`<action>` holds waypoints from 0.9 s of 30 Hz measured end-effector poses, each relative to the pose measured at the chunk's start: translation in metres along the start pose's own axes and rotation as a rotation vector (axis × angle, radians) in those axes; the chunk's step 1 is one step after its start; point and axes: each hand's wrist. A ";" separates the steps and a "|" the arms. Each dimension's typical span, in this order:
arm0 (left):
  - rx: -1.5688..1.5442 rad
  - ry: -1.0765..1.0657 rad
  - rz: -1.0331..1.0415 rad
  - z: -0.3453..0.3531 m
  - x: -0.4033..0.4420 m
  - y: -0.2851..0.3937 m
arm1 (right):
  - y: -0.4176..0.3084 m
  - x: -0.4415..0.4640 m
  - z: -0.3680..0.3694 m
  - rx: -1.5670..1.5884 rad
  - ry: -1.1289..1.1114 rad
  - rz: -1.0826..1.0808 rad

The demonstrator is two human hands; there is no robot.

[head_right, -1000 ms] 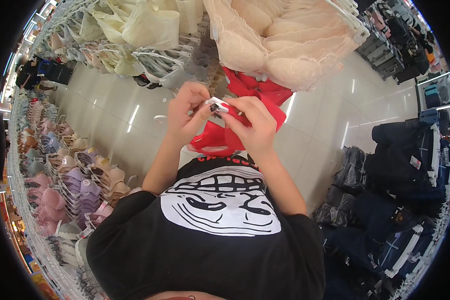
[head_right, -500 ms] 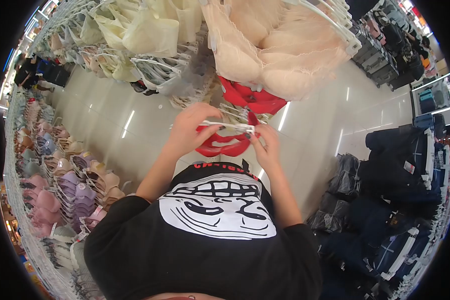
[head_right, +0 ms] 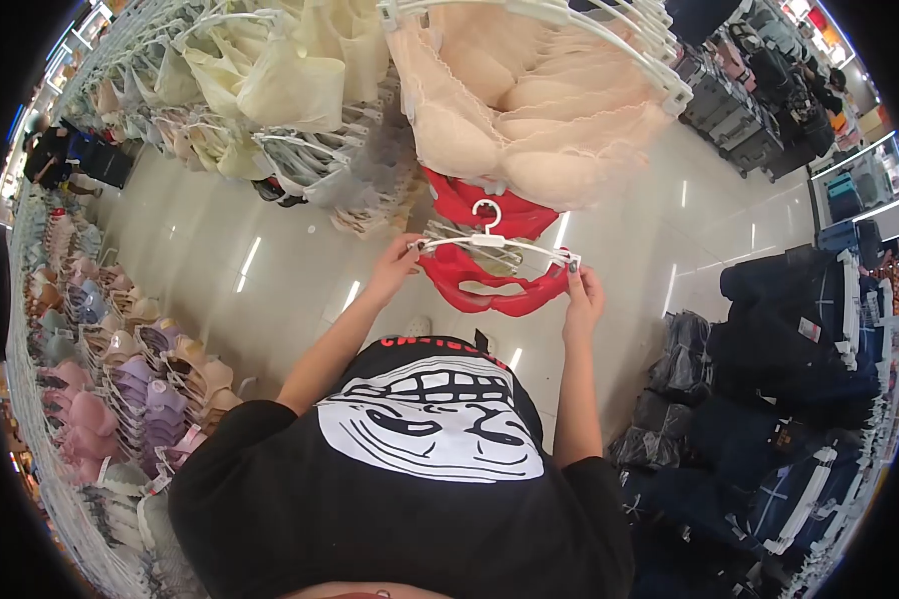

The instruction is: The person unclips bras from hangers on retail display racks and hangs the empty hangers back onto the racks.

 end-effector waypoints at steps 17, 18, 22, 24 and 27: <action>0.105 0.206 0.228 -0.016 0.054 0.014 | 0.026 0.045 -0.004 0.157 0.037 0.232; 0.097 0.219 0.250 -0.020 0.056 0.011 | 0.030 0.048 -0.003 0.148 0.031 0.241; 0.174 0.214 0.323 -0.027 0.058 0.018 | 0.042 0.053 0.002 0.139 0.046 0.256; 0.314 0.217 0.242 -0.030 0.057 0.017 | 0.047 0.055 0.003 0.131 0.033 0.243; 0.380 0.246 0.258 -0.034 0.060 -0.006 | 0.061 0.052 0.001 0.090 -0.015 0.218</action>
Point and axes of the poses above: each hand's wrist, its own x-axis towards the middle knuckle, its own z-axis out of the palm, y = z × x, and after that the axes turned 13 degrees about -y, right-handed
